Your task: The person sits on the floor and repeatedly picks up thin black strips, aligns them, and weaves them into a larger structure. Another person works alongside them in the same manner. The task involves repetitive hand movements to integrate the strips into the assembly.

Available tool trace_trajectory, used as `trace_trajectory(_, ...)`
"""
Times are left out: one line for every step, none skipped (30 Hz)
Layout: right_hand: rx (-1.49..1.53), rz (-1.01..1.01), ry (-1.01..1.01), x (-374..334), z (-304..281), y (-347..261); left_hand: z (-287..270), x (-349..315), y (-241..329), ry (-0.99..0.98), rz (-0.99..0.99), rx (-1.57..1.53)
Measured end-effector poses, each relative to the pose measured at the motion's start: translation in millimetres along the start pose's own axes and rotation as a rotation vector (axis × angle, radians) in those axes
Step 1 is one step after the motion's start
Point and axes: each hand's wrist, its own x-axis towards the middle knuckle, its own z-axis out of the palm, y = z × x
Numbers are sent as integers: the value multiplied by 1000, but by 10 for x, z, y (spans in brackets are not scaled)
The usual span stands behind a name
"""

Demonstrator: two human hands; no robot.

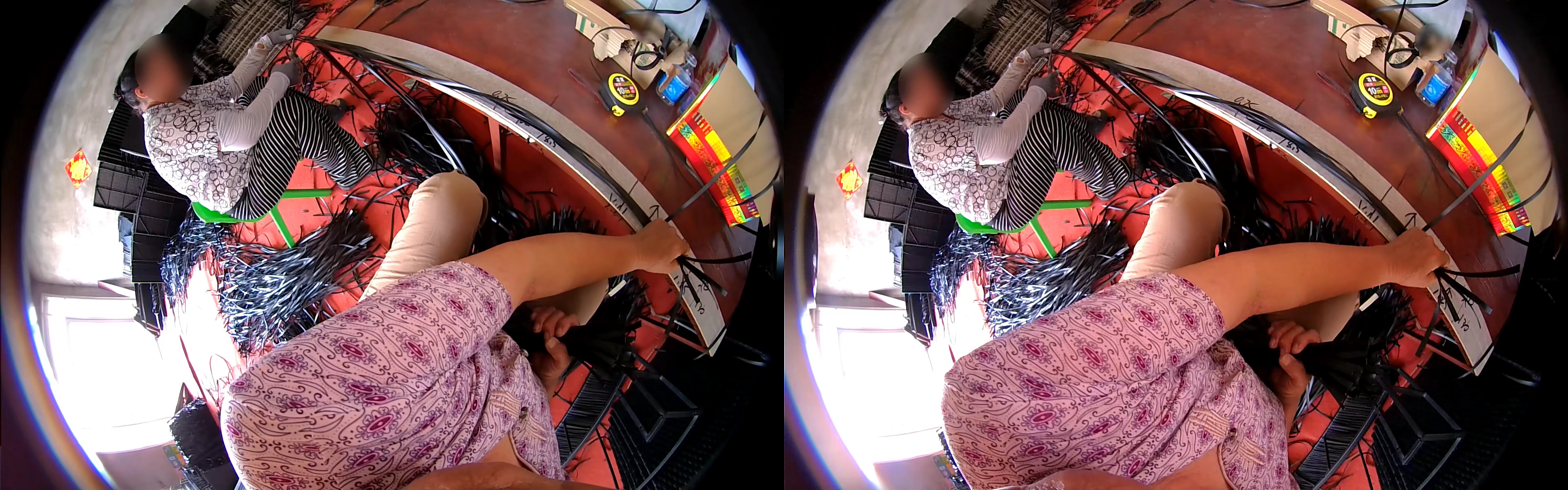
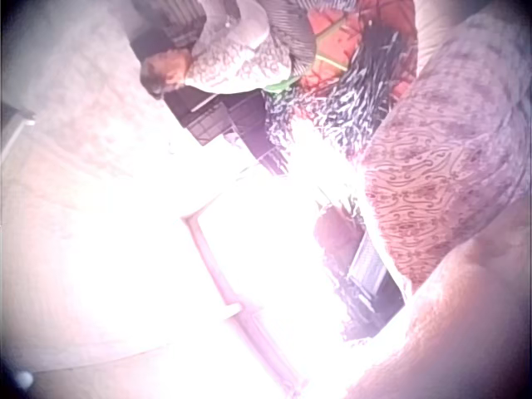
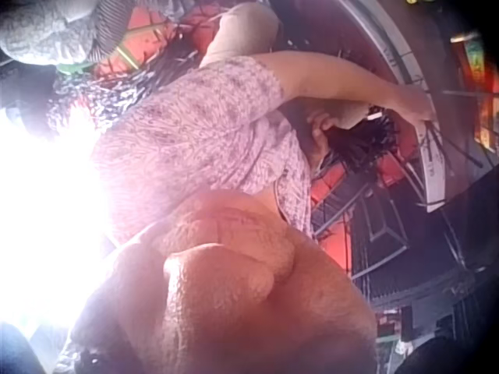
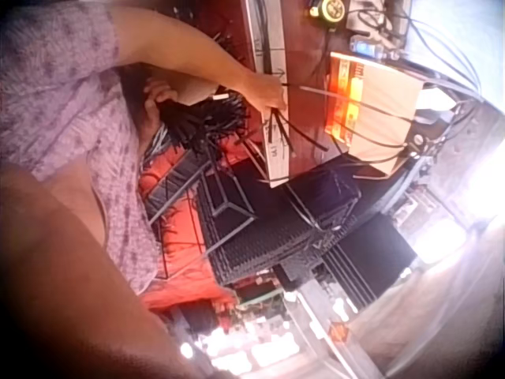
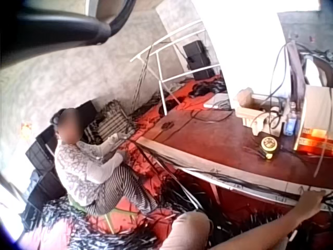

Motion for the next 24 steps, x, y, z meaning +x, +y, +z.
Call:
trace_trajectory(-3,3,-3,-1,-7,0,6,-1,-4,0,-1,-5)
trace_trajectory(-3,4,-3,-2,-10,-2,8,-3,-6,2,-1,-2)
trace_trajectory(-3,4,-1,-5,-10,-5,14,-5,-1,3,1,-1)
trace_trajectory(-3,4,1,-9,-11,-6,18,-5,3,3,3,0)
trace_trajectory(-2,1,4,-12,-12,-3,16,-5,9,10,5,-4)
trace_trajectory(-1,-2,6,-17,-17,1,11,-7,16,18,6,-7)
trace_trajectory(0,-4,9,-21,-20,4,8,-8,20,25,8,-11)
trace_trajectory(-2,-7,4,-22,-22,6,8,-9,17,25,15,-3)
trace_trajectory(-5,-8,-1,-18,-24,8,10,-13,6,26,21,5)
trace_trajectory(-8,-9,-6,-14,-27,9,11,-16,-1,27,28,14)
trace_trajectory(-19,-13,-25,-8,-28,10,5,-18,0,33,28,6)
trace_trajectory(-30,-18,-43,-4,-28,10,-3,-19,9,39,30,-2)
trace_trajectory(-41,-23,-61,-3,-30,9,-5,-20,15,44,32,-10)
trace_trajectory(-42,-24,-60,-4,-37,11,1,-19,14,50,35,-13)
trace_trajectory(-43,-24,-58,-2,-44,16,5,-19,10,56,37,-16)
trace_trajectory(-44,-23,-57,-1,-46,19,6,-17,6,63,39,-19)
trace_trajectory(-43,-22,-58,2,-44,19,5,-14,1,62,39,-19)
trace_trajectory(-42,-20,-58,2,-45,18,10,-13,-3,61,40,-20)
trace_trajectory(-42,-18,-58,3,-46,17,14,-12,-8,60,40,-20)
trace_trajectory(-31,-11,-39,4,-40,16,12,-12,-12,55,34,-16)
trace_trajectory(-22,-6,-19,-2,-27,12,9,-12,-6,50,30,-13)
trace_trajectory(-12,-1,2,-8,-19,11,8,-13,-4,45,26,-9)
trace_trajectory(-14,-1,0,-14,-19,14,11,-15,-5,45,23,-13)
trace_trajectory(-16,-1,-2,-14,-23,18,13,-11,-13,46,20,-17)
